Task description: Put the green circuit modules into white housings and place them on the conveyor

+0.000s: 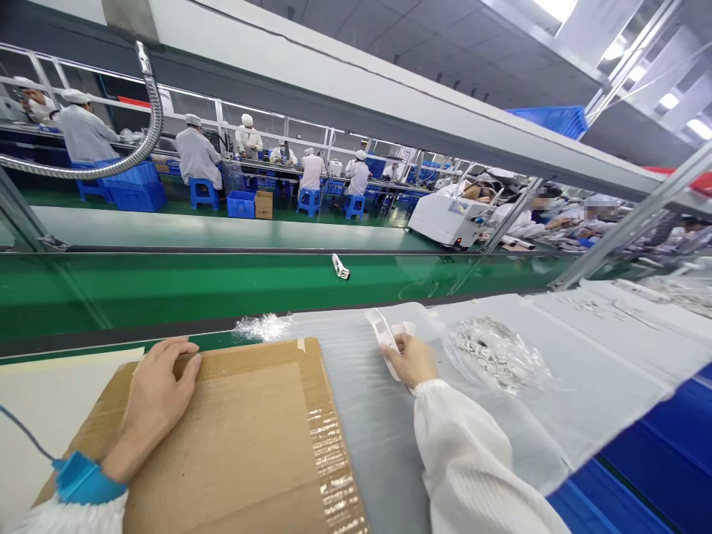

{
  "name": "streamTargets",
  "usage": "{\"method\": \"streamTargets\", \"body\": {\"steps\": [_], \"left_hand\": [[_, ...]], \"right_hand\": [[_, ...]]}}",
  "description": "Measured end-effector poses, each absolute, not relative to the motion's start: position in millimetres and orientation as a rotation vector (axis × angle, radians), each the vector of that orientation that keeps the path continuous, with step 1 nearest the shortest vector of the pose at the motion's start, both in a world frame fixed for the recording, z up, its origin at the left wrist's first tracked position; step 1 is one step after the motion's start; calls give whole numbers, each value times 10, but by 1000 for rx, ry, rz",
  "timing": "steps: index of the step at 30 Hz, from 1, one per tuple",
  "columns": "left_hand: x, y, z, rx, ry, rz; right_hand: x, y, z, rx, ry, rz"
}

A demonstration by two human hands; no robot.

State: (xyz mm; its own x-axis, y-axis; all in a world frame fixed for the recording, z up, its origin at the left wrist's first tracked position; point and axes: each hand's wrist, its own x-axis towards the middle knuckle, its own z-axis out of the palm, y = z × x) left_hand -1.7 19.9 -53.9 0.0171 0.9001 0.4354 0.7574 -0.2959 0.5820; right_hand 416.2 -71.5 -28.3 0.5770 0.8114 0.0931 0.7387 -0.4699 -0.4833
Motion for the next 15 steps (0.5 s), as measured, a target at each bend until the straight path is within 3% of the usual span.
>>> {"method": "streamTargets", "body": {"steps": [8,15], "left_hand": [[-31,220,-526,2084,1757,1120],[-114,241,-455,2083,1822,986]], "right_hand": [[4260,-851,-319,-2282,-1150,83],[4578,-1387,-20,-2162,-1187,319]]}}
